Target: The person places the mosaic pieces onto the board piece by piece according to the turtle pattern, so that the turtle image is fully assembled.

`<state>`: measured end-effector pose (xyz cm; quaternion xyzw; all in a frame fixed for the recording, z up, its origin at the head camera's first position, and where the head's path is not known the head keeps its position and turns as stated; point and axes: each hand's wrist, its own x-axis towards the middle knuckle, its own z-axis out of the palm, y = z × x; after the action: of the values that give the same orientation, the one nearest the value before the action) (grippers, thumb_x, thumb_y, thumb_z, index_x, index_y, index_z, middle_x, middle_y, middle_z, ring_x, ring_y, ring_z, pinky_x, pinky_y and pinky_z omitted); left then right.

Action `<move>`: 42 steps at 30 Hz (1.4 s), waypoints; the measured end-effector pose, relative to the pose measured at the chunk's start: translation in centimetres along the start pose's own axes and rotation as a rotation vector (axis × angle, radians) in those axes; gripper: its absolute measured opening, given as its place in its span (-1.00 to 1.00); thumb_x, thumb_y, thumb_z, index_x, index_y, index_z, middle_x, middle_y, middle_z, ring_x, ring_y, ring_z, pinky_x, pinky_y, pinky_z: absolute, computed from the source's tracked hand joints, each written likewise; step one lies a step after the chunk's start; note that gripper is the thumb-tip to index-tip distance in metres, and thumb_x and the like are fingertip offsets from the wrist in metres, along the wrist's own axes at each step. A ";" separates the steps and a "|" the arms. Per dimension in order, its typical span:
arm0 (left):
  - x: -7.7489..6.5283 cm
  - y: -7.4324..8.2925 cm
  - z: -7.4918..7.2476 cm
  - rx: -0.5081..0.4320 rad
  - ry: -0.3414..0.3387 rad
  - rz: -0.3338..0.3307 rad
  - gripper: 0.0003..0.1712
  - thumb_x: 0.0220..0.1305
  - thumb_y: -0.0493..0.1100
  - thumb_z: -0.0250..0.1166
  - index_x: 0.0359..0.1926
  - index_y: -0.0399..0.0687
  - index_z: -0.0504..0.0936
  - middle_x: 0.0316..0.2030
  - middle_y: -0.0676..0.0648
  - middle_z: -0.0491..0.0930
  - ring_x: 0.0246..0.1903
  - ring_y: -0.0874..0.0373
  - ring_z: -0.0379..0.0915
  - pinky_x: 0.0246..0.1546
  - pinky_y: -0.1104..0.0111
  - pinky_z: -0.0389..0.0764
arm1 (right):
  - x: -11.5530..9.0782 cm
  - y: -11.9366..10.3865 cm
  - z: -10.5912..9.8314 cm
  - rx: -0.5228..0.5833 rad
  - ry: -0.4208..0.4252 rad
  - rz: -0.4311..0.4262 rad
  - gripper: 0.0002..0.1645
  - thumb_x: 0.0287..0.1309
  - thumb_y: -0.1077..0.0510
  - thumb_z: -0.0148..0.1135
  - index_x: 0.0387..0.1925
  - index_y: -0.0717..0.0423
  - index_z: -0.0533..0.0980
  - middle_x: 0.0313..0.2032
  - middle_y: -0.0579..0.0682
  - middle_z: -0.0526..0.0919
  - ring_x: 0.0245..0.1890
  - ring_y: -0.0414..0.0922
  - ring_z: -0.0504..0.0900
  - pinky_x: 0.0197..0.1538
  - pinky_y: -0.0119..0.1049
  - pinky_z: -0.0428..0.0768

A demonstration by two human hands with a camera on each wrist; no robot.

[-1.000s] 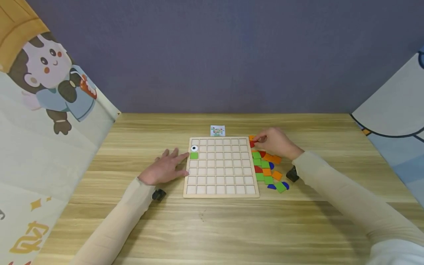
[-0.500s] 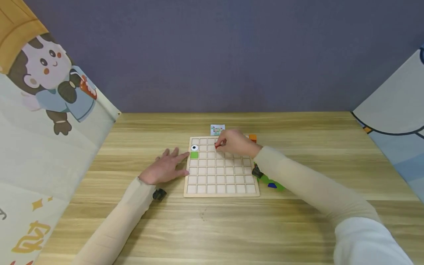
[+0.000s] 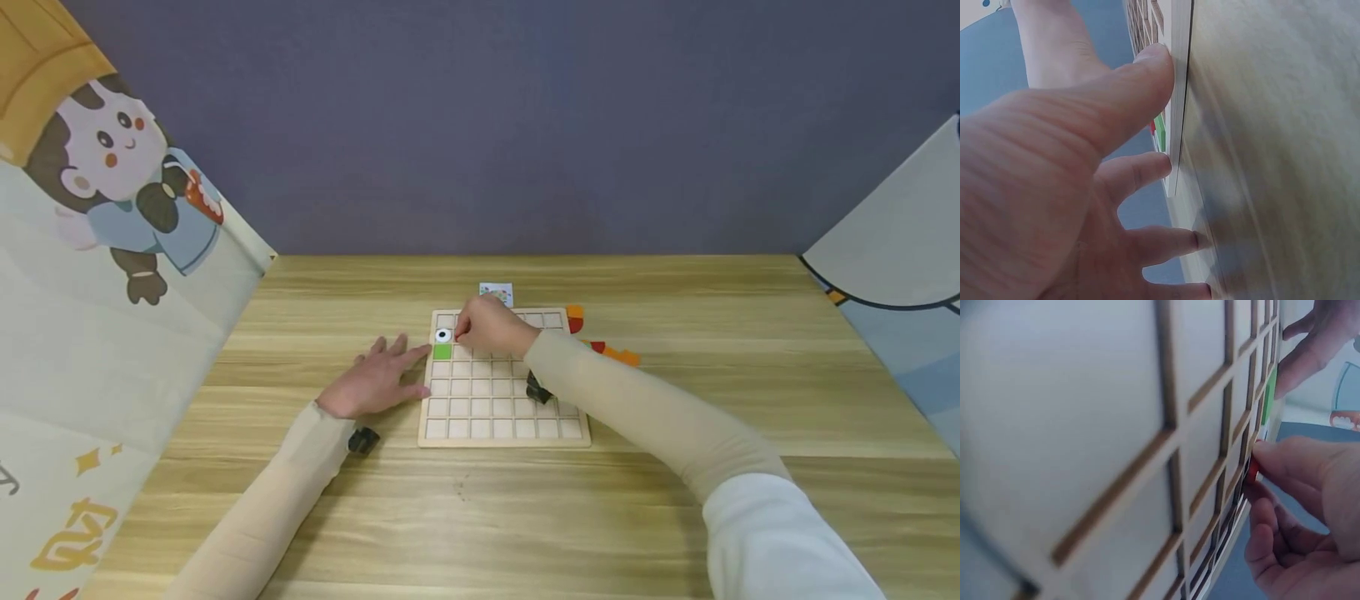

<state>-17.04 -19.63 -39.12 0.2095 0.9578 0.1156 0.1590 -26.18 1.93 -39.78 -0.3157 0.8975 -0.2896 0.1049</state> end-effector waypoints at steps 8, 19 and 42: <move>-0.3 0.1 -0.1 -0.003 -0.010 0.002 -0.16 0.29 0.25 0.12 0.46 0.05 0.09 0.39 -0.41 -0.12 0.30 -0.50 -0.23 0.09 -0.38 0.06 | -0.3 -0.4 0.3 0.013 -0.007 -0.008 -0.87 0.12 0.29 0.28 -0.40 0.12 0.73 -0.35 -0.07 0.69 -0.47 -0.25 0.58 -0.30 -0.38 0.57; -0.4 -0.1 0.1 -0.009 -0.006 0.001 -0.15 0.26 0.26 0.14 0.46 0.06 0.11 0.39 -0.41 -0.12 0.30 -0.50 -0.23 0.09 -0.38 0.05 | -1.2 -0.1 -0.6 0.024 -0.076 0.004 -0.65 0.17 0.41 0.06 -0.10 0.15 0.66 -0.19 -0.04 0.64 -0.58 -0.21 0.37 -0.34 -0.37 0.47; -0.5 0.0 0.2 0.007 -0.008 0.004 -0.16 0.29 0.23 0.13 0.46 0.05 0.08 0.39 -0.41 -0.13 0.29 -0.51 -0.23 0.09 -0.39 0.03 | -9.9 9.3 -7.9 0.040 0.077 0.261 -0.75 0.26 0.27 0.14 -0.07 0.20 0.63 -0.05 0.11 0.55 -0.11 0.03 0.50 -0.08 -0.05 0.54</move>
<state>-16.53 -19.77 -39.15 0.2125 0.9572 0.1115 0.1621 -26.10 17.62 -38.78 -0.1830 0.9283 -0.3031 0.1132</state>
